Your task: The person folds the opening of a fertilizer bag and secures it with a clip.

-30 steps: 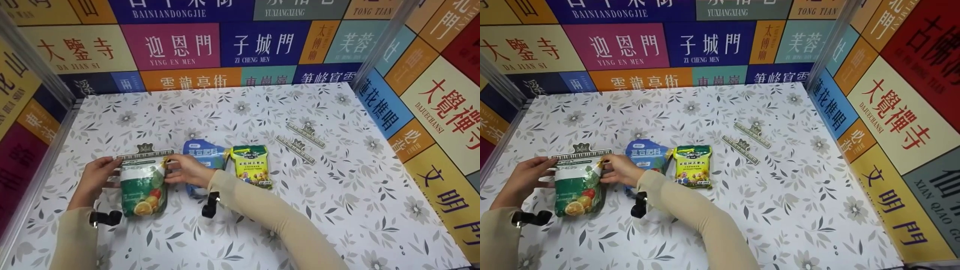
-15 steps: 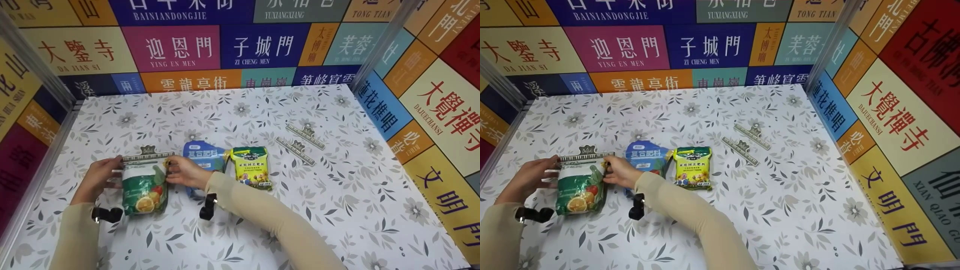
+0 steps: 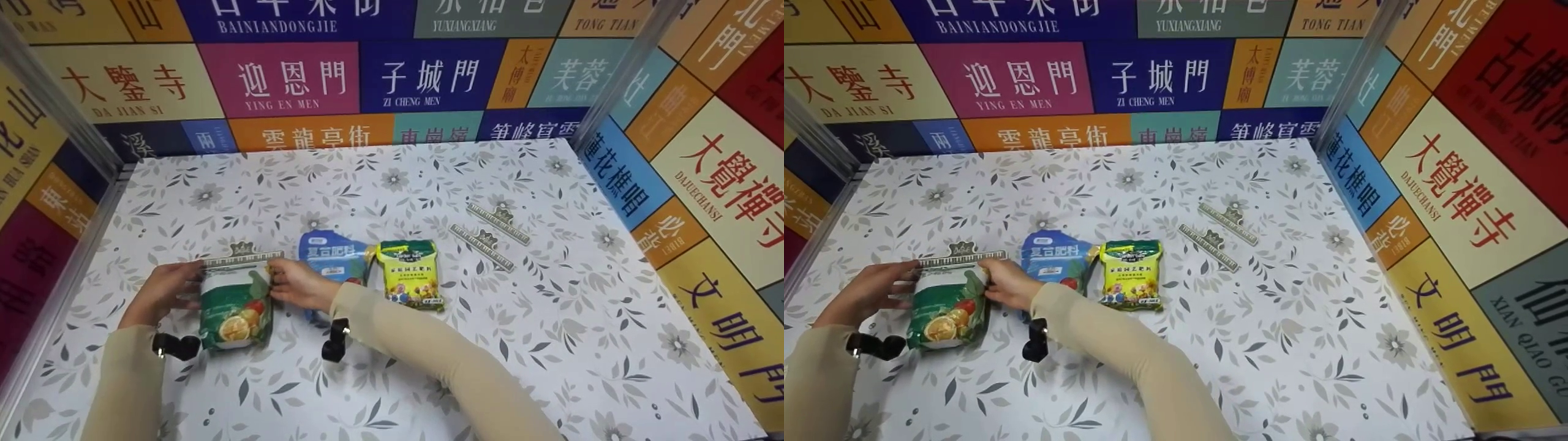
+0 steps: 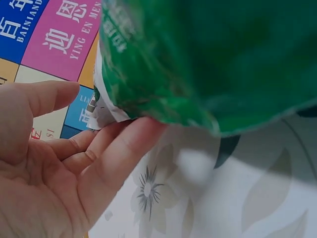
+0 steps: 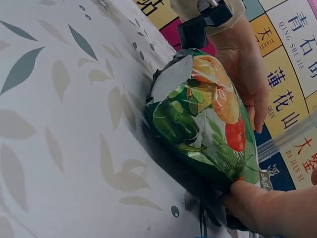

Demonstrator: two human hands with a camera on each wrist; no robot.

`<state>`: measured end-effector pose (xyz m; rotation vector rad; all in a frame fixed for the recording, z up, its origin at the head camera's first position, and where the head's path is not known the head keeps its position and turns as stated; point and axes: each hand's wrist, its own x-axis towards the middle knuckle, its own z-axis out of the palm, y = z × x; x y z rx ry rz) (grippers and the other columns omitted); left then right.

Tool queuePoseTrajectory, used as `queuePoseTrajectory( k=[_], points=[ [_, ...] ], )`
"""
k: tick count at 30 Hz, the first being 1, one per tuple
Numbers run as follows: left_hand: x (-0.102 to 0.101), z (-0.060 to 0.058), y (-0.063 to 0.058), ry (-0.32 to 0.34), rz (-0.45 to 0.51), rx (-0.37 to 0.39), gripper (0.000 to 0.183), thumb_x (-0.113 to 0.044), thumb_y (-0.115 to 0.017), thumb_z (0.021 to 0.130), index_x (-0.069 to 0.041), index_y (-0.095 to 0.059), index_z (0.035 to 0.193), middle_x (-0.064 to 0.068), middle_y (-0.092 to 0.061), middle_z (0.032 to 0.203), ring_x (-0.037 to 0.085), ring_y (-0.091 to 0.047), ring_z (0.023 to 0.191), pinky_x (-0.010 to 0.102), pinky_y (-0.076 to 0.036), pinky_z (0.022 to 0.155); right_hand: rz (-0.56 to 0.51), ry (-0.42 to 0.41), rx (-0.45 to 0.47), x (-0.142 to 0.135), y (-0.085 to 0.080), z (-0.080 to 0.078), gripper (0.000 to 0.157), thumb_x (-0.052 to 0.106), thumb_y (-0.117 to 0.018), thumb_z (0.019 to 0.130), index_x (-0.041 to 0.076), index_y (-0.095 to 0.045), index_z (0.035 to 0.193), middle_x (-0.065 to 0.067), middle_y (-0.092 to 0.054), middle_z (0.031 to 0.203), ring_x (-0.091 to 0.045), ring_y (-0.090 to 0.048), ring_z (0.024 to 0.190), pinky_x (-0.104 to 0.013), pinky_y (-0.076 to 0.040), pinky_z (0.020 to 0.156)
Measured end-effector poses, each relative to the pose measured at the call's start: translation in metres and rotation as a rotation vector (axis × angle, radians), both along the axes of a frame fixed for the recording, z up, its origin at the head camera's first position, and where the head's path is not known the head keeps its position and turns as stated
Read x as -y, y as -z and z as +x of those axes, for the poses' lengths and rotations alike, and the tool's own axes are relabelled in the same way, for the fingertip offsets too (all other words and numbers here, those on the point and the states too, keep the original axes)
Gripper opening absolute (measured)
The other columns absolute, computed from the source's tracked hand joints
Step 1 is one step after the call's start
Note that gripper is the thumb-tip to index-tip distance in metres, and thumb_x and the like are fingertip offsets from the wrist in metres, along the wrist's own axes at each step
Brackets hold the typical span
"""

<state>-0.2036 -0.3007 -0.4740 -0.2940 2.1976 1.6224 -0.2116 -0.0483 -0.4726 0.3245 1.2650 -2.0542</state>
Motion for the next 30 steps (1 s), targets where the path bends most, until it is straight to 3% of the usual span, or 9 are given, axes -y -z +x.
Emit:
queuePoseTrajectory(
  k=[3, 9, 16, 26, 30],
  points=[
    [0.0019, -0.0016, 0.0030, -0.005, 0.011, 0.014, 0.059, -0.038, -0.049, 0.103, 0.014, -0.045, 0.132, 0.005, -0.055, 0.104, 0.009, -0.060, 0.083, 0.033, -0.059, 0.070, 0.006, -0.013, -0.008, 0.0014, 0.0005, -0.0004, 0.060, 0.018, -0.052, 0.102, -0.013, -0.029, 0.148, -0.034, -0.022, 0.155, -0.046, -0.025, 0.143, -0.047, -0.028, 0.115],
    [0.0049, -0.0036, 0.0050, -0.009, 0.021, 0.050, 0.038, -0.037, -0.051, 0.103, 0.000, -0.057, 0.106, 0.000, -0.054, 0.091, 0.010, -0.058, 0.080, 0.032, -0.059, 0.070, 0.017, -0.033, -0.006, 0.0042, 0.0001, -0.0002, 0.057, 0.016, -0.051, 0.102, -0.011, -0.030, 0.148, -0.033, -0.022, 0.156, -0.046, -0.025, 0.144, -0.047, -0.028, 0.115],
    [0.0077, -0.0035, 0.0048, 0.023, -0.024, 0.042, 0.034, -0.038, -0.051, 0.103, -0.009, -0.060, 0.089, 0.000, -0.057, 0.081, 0.012, -0.058, 0.074, 0.031, -0.057, 0.068, 0.009, -0.044, -0.004, 0.0077, -0.0011, -0.0016, 0.050, 0.016, -0.050, 0.103, -0.012, -0.037, 0.142, -0.032, -0.025, 0.155, -0.044, -0.027, 0.143, -0.046, -0.027, 0.116],
    [0.0094, -0.0011, 0.0076, 0.043, -0.023, 0.075, 0.037, -0.040, -0.047, 0.104, -0.011, -0.052, 0.082, 0.000, -0.053, 0.080, 0.011, -0.056, 0.073, 0.030, -0.056, 0.068, 0.014, -0.084, 0.000, 0.0065, -0.0029, -0.0002, 0.054, 0.017, -0.048, 0.103, -0.011, -0.034, 0.146, -0.030, -0.027, 0.155, -0.043, -0.029, 0.143, -0.046, -0.027, 0.116],
    [0.0080, -0.0009, 0.0073, 0.052, -0.047, 0.086, 0.038, -0.042, -0.046, 0.105, -0.008, -0.054, 0.090, 0.001, -0.055, 0.087, 0.012, -0.056, 0.079, 0.031, -0.056, 0.072, 0.011, -0.101, -0.001, 0.0050, -0.0048, 0.0005, 0.057, 0.019, -0.048, 0.103, -0.010, -0.029, 0.149, -0.030, -0.026, 0.155, -0.042, -0.028, 0.143, -0.046, -0.026, 0.116]
  ],
)
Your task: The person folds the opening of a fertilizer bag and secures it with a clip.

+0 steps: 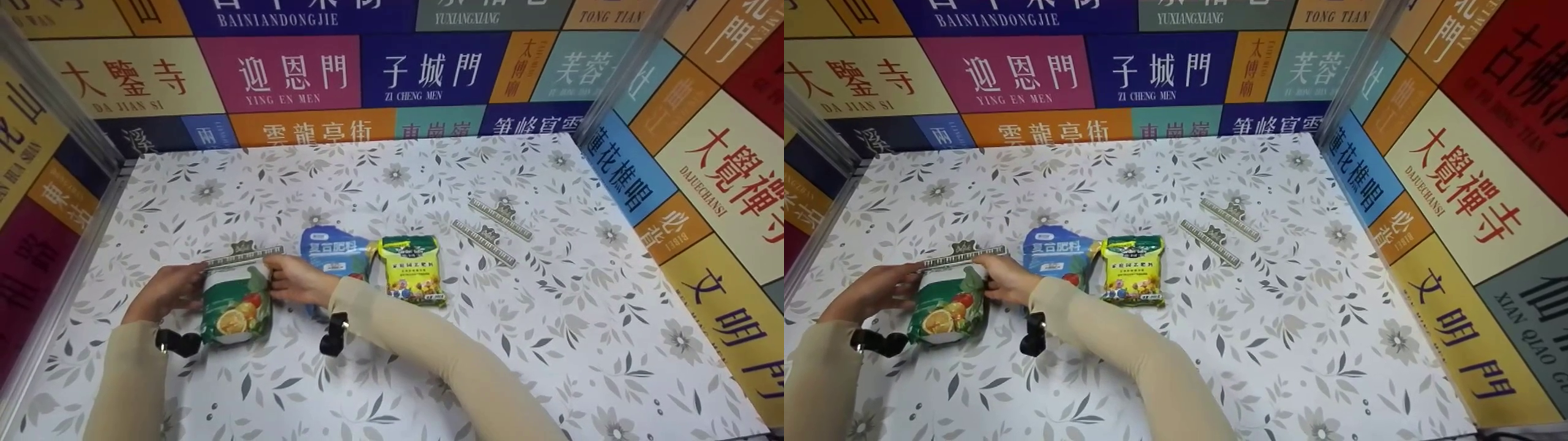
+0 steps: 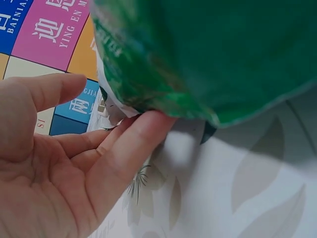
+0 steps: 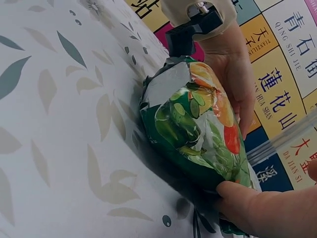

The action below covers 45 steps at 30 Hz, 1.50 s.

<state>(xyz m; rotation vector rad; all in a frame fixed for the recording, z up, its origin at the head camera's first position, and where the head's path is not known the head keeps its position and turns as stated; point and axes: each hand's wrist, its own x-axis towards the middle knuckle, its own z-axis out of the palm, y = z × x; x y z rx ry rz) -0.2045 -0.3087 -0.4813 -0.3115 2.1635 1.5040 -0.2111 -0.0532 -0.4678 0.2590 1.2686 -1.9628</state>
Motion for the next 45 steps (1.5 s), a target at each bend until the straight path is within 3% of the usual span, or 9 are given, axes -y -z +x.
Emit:
queuePoseTrajectory(
  k=[6, 11, 19, 24, 26, 29, 33, 42, 45],
  points=[
    [-0.003, 0.000, -0.003, 0.041, -0.029, 0.003, 0.057, -0.044, -0.043, 0.105, 0.010, -0.049, 0.125, 0.007, -0.054, 0.103, 0.012, -0.059, 0.085, 0.033, -0.056, 0.077, -0.010, -0.002, 0.012, -0.005, -0.003, 0.000, 0.056, 0.019, -0.050, 0.102, -0.012, -0.032, 0.146, -0.031, -0.026, 0.154, -0.042, -0.031, 0.142, -0.045, -0.028, 0.116],
    [-0.005, 0.000, -0.010, 0.080, -0.063, 0.003, 0.066, -0.041, -0.040, 0.106, 0.018, -0.038, 0.136, 0.015, -0.050, 0.114, 0.014, -0.059, 0.086, 0.035, -0.056, 0.079, -0.009, -0.021, -0.003, -0.012, -0.004, -0.001, 0.049, 0.019, -0.050, 0.103, -0.010, -0.040, 0.141, -0.031, -0.035, 0.150, -0.041, -0.037, 0.139, -0.045, -0.032, 0.114],
    [-0.008, -0.001, -0.020, 0.098, -0.110, 0.041, 0.069, -0.041, -0.043, 0.104, 0.019, -0.035, 0.137, 0.024, -0.050, 0.121, 0.017, -0.060, 0.092, 0.041, -0.056, 0.086, -0.002, -0.031, -0.028, -0.024, -0.013, -0.001, 0.042, 0.016, -0.052, 0.102, -0.007, -0.049, 0.136, -0.027, -0.044, 0.141, -0.038, -0.047, 0.130, -0.045, -0.038, 0.110],
    [-0.010, -0.003, -0.030, 0.085, -0.140, 0.035, 0.072, -0.039, -0.043, 0.103, 0.020, -0.029, 0.141, 0.034, -0.048, 0.130, 0.026, -0.062, 0.099, 0.046, -0.054, 0.090, 0.000, -0.025, -0.028, -0.031, -0.021, -0.003, 0.047, 0.017, -0.049, 0.103, -0.004, -0.040, 0.145, -0.027, -0.034, 0.149, -0.042, -0.035, 0.139, -0.047, -0.032, 0.113],
    [-0.011, -0.003, -0.033, 0.079, -0.159, 0.022, 0.074, -0.039, -0.041, 0.103, 0.020, -0.024, 0.144, 0.038, -0.043, 0.136, 0.036, -0.059, 0.111, 0.049, -0.051, 0.095, 0.007, -0.038, -0.040, -0.036, -0.025, -0.005, 0.052, 0.018, -0.048, 0.104, -0.001, -0.034, 0.150, -0.027, -0.028, 0.154, -0.045, -0.028, 0.142, -0.048, -0.030, 0.115],
    [-0.013, -0.003, -0.039, 0.080, -0.201, 0.010, 0.078, -0.041, -0.037, 0.104, 0.019, -0.013, 0.148, 0.042, -0.026, 0.147, 0.049, -0.040, 0.131, 0.055, -0.043, 0.103, 0.013, -0.064, -0.072, -0.043, -0.030, -0.008, 0.053, 0.019, -0.046, 0.105, 0.000, -0.030, 0.152, -0.028, -0.026, 0.156, -0.046, -0.024, 0.143, -0.049, -0.028, 0.115],
    [-0.018, -0.004, -0.046, 0.094, -0.256, 0.010, 0.083, -0.042, -0.035, 0.105, 0.020, 0.000, 0.147, 0.042, -0.008, 0.153, 0.053, -0.019, 0.141, 0.059, -0.034, 0.108, 0.013, -0.075, -0.107, -0.052, -0.036, -0.013, 0.051, 0.018, -0.045, 0.106, 0.000, -0.033, 0.151, -0.029, -0.029, 0.154, -0.047, -0.025, 0.143, -0.051, -0.027, 0.115],
    [-0.036, -0.008, -0.061, 0.172, -0.388, -0.070, 0.083, -0.045, -0.037, 0.104, 0.017, -0.005, 0.149, 0.041, -0.006, 0.154, 0.055, -0.016, 0.140, 0.062, -0.025, 0.111, 0.043, -0.104, -0.156, -0.072, -0.050, -0.024, 0.053, 0.019, -0.044, 0.105, 0.000, -0.027, 0.153, -0.027, -0.027, 0.156, -0.044, -0.026, 0.143, -0.051, -0.029, 0.114],
    [-0.046, -0.008, -0.066, 0.176, -0.380, -0.085, 0.084, -0.047, -0.037, 0.104, 0.015, -0.004, 0.151, 0.040, -0.007, 0.154, 0.054, -0.021, 0.140, 0.063, -0.022, 0.112, 0.047, -0.122, -0.168, -0.080, -0.054, -0.028, 0.057, 0.020, -0.043, 0.106, 0.002, -0.021, 0.156, -0.026, -0.027, 0.157, -0.043, -0.025, 0.144, -0.051, -0.028, 0.115]
  ],
)
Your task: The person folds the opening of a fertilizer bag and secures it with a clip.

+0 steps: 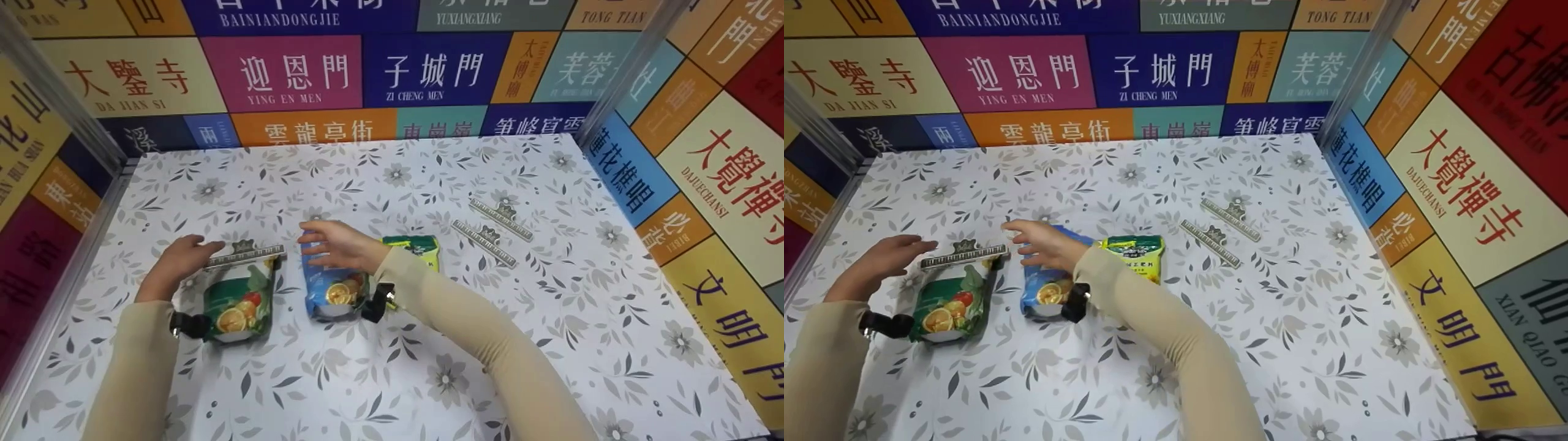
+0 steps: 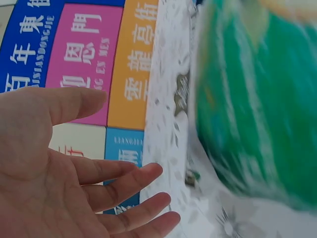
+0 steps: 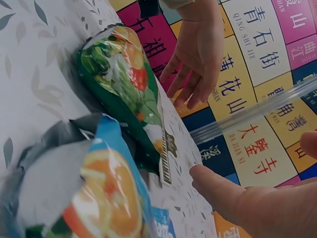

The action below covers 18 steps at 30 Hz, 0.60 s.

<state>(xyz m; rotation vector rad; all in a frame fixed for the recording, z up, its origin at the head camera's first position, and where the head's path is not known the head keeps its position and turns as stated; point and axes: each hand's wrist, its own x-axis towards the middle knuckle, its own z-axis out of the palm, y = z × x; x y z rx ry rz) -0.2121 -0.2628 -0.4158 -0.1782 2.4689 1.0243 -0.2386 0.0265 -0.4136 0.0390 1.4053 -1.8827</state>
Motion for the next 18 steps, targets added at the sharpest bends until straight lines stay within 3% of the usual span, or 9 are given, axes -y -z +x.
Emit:
queuePoseTrajectory(
  k=[4, 11, 18],
  points=[
    [-0.013, -0.001, -0.006, 0.011, 0.015, -0.017, 0.085, -0.047, -0.039, 0.104, 0.013, -0.003, 0.152, 0.039, -0.010, 0.155, 0.052, -0.026, 0.139, 0.063, -0.025, 0.111, 0.012, -0.016, -0.035, -0.011, -0.003, -0.006, 0.055, 0.021, -0.040, 0.107, 0.003, -0.021, 0.156, -0.026, -0.027, 0.157, -0.042, -0.025, 0.145, -0.052, -0.029, 0.114],
    [-0.033, -0.008, -0.009, 0.023, 0.039, -0.046, 0.085, -0.047, -0.043, 0.103, 0.010, -0.007, 0.154, 0.036, -0.014, 0.156, 0.050, -0.020, 0.142, 0.060, -0.024, 0.112, 0.074, -0.020, -0.096, -0.027, -0.003, -0.015, 0.048, 0.023, -0.040, 0.108, 0.001, -0.036, 0.150, -0.025, -0.031, 0.155, -0.042, -0.030, 0.143, -0.054, -0.031, 0.112],
    [-0.048, -0.015, -0.013, 0.038, 0.086, -0.021, 0.085, -0.048, -0.046, 0.102, 0.008, -0.008, 0.155, 0.033, -0.015, 0.157, 0.047, -0.021, 0.144, 0.058, -0.023, 0.114, 0.126, -0.026, -0.123, -0.046, -0.002, -0.024, 0.053, 0.025, -0.041, 0.108, 0.004, -0.029, 0.155, -0.024, -0.032, 0.155, -0.040, -0.028, 0.144, -0.053, -0.029, 0.114]
  ],
)
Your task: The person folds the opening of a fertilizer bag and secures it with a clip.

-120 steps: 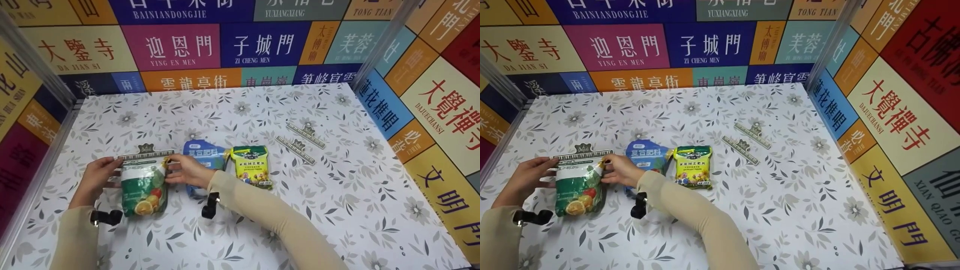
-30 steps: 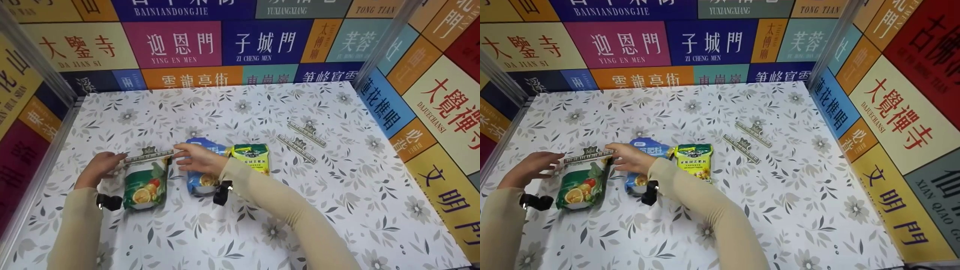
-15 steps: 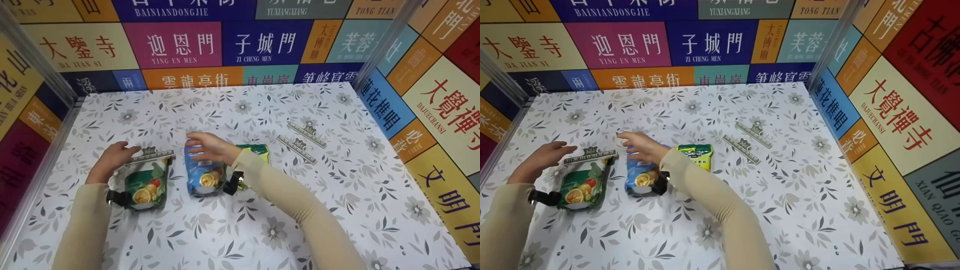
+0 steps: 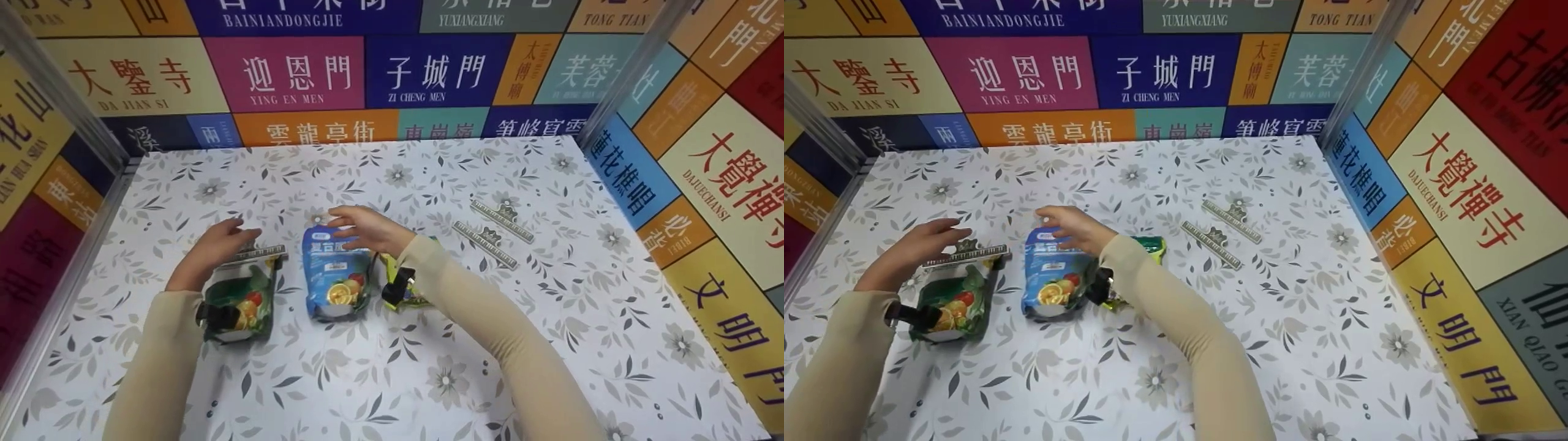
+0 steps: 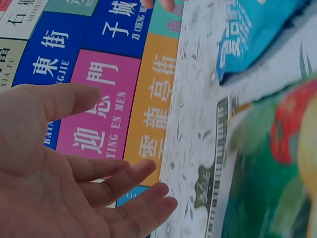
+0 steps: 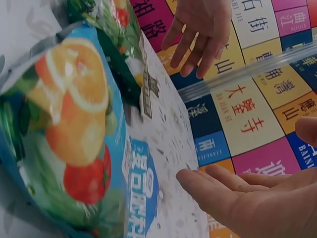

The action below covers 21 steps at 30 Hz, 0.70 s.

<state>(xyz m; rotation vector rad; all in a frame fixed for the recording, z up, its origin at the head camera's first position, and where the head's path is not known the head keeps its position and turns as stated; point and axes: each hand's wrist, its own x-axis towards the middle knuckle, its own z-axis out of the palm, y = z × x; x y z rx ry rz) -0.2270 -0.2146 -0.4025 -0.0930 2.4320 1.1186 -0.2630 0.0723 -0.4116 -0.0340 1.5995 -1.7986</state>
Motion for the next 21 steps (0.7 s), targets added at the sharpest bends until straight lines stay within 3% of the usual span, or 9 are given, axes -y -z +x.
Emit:
queuePoseTrajectory(
  k=[6, 14, 21],
  points=[
    [-0.014, -0.004, 0.000, 0.009, 0.045, 0.006, 0.081, -0.044, -0.046, 0.103, 0.006, -0.010, 0.156, 0.030, -0.011, 0.160, 0.045, -0.021, 0.145, 0.056, -0.024, 0.114, 0.055, 0.014, -0.002, -0.013, 0.001, -0.009, 0.057, 0.029, -0.045, 0.106, 0.008, -0.026, 0.156, -0.021, -0.032, 0.155, -0.039, -0.026, 0.145, -0.052, -0.025, 0.116],
    [-0.035, -0.012, 0.010, -0.062, 0.106, 0.047, 0.080, -0.040, -0.049, 0.103, 0.003, -0.009, 0.157, 0.027, -0.014, 0.161, 0.042, -0.026, 0.144, 0.051, -0.029, 0.114, 0.119, 0.023, -0.028, -0.028, 0.008, -0.020, 0.055, 0.029, -0.045, 0.106, 0.009, -0.031, 0.155, -0.022, -0.030, 0.156, -0.039, -0.027, 0.144, -0.052, -0.025, 0.116],
    [-0.047, -0.018, 0.018, -0.059, 0.083, 0.060, 0.078, -0.041, -0.049, 0.102, 0.001, -0.013, 0.157, 0.024, -0.019, 0.161, 0.040, -0.029, 0.143, 0.051, -0.028, 0.115, 0.177, 0.010, -0.059, -0.037, 0.015, -0.023, 0.055, 0.029, -0.045, 0.106, 0.008, -0.032, 0.155, -0.023, -0.032, 0.154, -0.039, -0.033, 0.141, -0.051, -0.028, 0.114]
  ],
)
